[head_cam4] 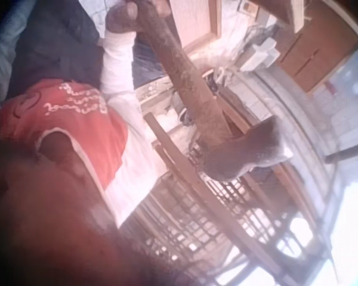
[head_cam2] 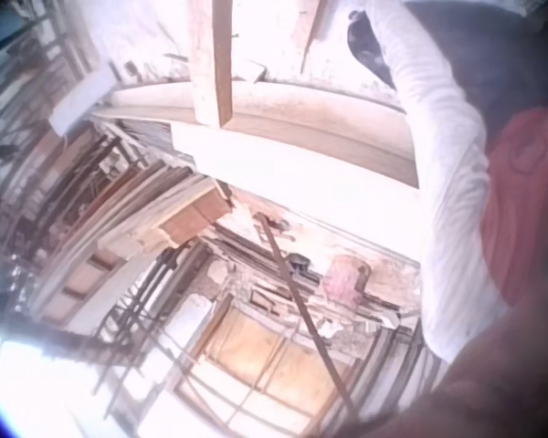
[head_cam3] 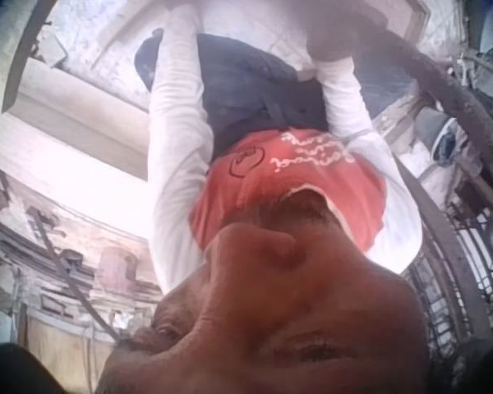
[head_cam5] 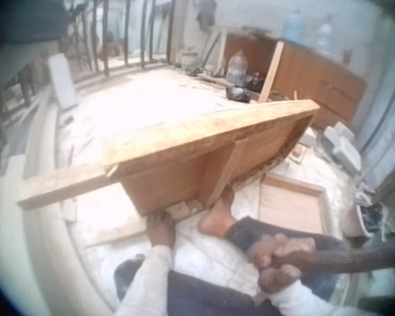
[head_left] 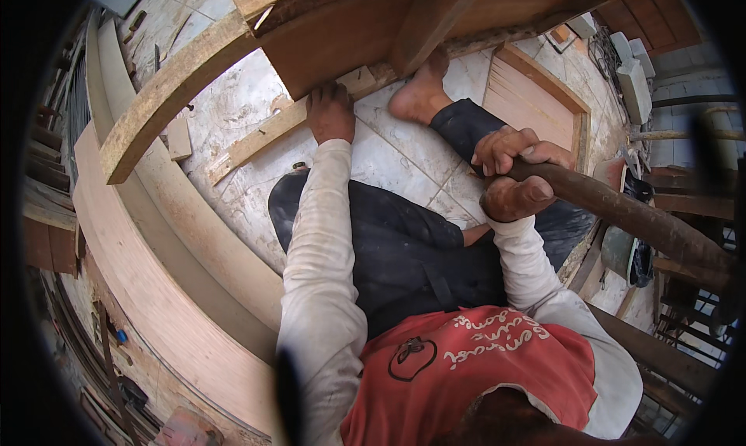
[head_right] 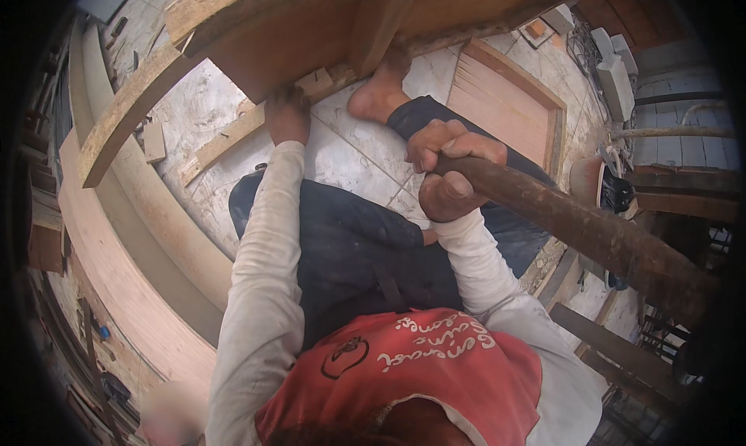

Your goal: The person builds a wooden frame by aligning wood pieces, hammering nails to join the segments, measuring and marking a section with a ruler and pencil, and cutting wood with a saw.

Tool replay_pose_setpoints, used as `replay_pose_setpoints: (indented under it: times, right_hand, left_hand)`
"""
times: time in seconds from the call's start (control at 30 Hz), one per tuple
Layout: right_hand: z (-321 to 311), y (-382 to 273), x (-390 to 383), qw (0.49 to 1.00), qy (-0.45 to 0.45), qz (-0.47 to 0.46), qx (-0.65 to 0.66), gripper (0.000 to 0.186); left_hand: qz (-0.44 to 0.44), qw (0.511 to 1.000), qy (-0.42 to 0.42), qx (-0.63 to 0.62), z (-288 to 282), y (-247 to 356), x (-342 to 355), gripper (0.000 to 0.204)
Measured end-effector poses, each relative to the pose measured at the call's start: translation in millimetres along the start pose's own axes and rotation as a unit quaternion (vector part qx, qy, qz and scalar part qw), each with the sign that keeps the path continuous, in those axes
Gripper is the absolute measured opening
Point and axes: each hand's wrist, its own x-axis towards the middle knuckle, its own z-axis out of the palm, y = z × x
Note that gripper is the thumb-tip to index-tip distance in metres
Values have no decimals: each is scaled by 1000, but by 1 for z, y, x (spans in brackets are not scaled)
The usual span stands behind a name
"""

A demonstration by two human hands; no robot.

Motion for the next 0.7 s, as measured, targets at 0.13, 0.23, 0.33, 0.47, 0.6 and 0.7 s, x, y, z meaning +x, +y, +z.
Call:
replay_pose_setpoints:
  times: [0.13, 0.23, 0.33, 0.47, 0.6, 0.7]
  right_hand:
    - [8, 37, -10, 845, -299, 182, -404, 32]
    - [-1, 8, -15, 745, -171, 597, -242, 30]
    - [-4, -32, -7, 862, -75, 434, -250, 29]
    - [-3, -27, 8, 991, -24, 91, 98, 29]
    - [0, 21, -21, 853, -86, 314, -408, 35]
    - [-2, 29, -51, 769, -197, 473, -382, 38]
  left_hand:
    - [1, 1000, -10, -4, -5, 2, 1, 14]
    - [5, 1000, 23, -9, -9, 3, 1, 14]
    - [-4, 1000, -13, -11, -4, 2, 1, 14]
    - [-2, 1000, 25, -13, 1, 1, -2, 14]
    - [-19, 1000, -16, -6, 0, 6, -3, 15]
    - [-7, 1000, 7, -6, -4, 6, -1, 15]
